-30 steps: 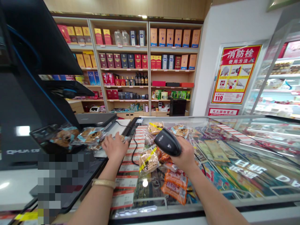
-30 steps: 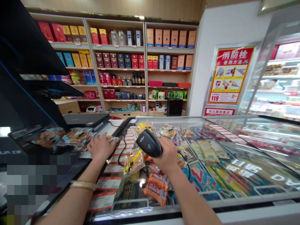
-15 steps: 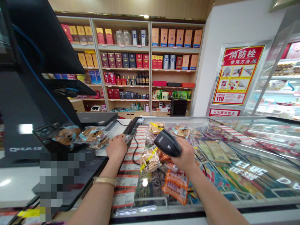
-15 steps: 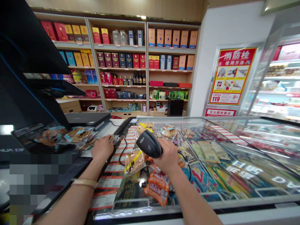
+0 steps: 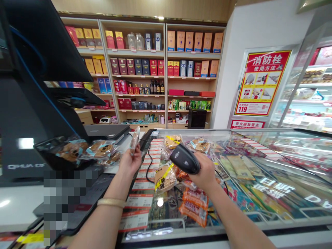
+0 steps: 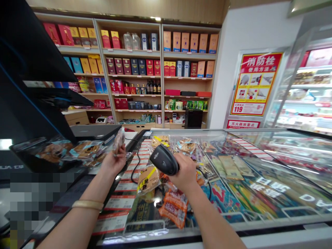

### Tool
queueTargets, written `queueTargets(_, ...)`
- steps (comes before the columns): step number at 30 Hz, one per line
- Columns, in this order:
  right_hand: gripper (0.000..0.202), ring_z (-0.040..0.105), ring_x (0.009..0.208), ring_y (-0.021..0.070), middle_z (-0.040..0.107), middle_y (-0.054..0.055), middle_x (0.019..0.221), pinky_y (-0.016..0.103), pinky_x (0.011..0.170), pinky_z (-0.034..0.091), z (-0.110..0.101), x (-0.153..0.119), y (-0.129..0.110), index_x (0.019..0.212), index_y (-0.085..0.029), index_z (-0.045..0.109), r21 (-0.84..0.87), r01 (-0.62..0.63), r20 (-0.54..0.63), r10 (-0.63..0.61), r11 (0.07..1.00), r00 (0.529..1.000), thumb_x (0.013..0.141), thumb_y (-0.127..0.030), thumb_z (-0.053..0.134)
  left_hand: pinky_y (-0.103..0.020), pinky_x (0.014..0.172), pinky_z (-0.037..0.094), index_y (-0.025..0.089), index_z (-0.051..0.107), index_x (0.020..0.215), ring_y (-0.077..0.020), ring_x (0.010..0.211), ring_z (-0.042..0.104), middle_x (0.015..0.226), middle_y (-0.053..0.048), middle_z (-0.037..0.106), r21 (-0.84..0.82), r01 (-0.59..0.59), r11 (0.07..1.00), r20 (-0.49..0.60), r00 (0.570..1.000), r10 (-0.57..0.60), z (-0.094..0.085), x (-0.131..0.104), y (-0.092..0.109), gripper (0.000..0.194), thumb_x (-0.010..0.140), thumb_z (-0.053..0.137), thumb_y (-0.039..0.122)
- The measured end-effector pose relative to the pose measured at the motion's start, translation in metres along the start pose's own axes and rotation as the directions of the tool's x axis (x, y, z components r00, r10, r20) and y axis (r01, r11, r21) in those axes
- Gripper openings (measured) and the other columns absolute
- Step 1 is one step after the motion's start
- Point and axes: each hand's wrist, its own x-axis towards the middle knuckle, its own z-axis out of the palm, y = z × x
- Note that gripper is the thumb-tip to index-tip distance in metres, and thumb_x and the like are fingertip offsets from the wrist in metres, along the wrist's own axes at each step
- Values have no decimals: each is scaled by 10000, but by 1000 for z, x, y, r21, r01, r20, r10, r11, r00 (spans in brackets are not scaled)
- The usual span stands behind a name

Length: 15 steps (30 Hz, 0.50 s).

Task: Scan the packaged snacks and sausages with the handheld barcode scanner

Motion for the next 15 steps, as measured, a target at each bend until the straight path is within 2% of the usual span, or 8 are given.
queueTargets(2,68,561,658,194,578,22,684,297,609,412,0,0,0,750,-220,564,1,3,15,-4,1000,1000,738,-285,583,-43,314,302,116,579,1013,-10,388,483,626,20,551,-117,216,969,108,973,-204,1,-5,-4,271,983,311,87)
queueTargets(5,67,566,648,189,587,19,685,293,593,404,-1,0,-1,759,-219,578,9,19,38,-20,1000,999,743,-284,588,-47,296,300,130,568,1080,-17,376,486,626,21,532,-134,362,923,192,923,-334,0,-12,-15,295,995,287,99)
queueTargets(10,142,575,649,192,606,22,703,297,593,401,-1,1,-3,818,-213,599,-8,60,43,-59,998,997,752,-336,626,-45,304,313,130,585,1060,-19,397,486,664,7,536,10,411,912,264,878,-398,-2,-15,-34,274,978,329,77)
queueTargets(15,127,564,634,188,601,21,692,298,589,392,0,2,-3,809,-211,602,-10,42,61,-42,999,997,770,-332,611,-42,304,313,110,599,887,-12,401,462,665,0,541,135,378,916,283,871,-401,-2,-18,-42,215,936,402,41)
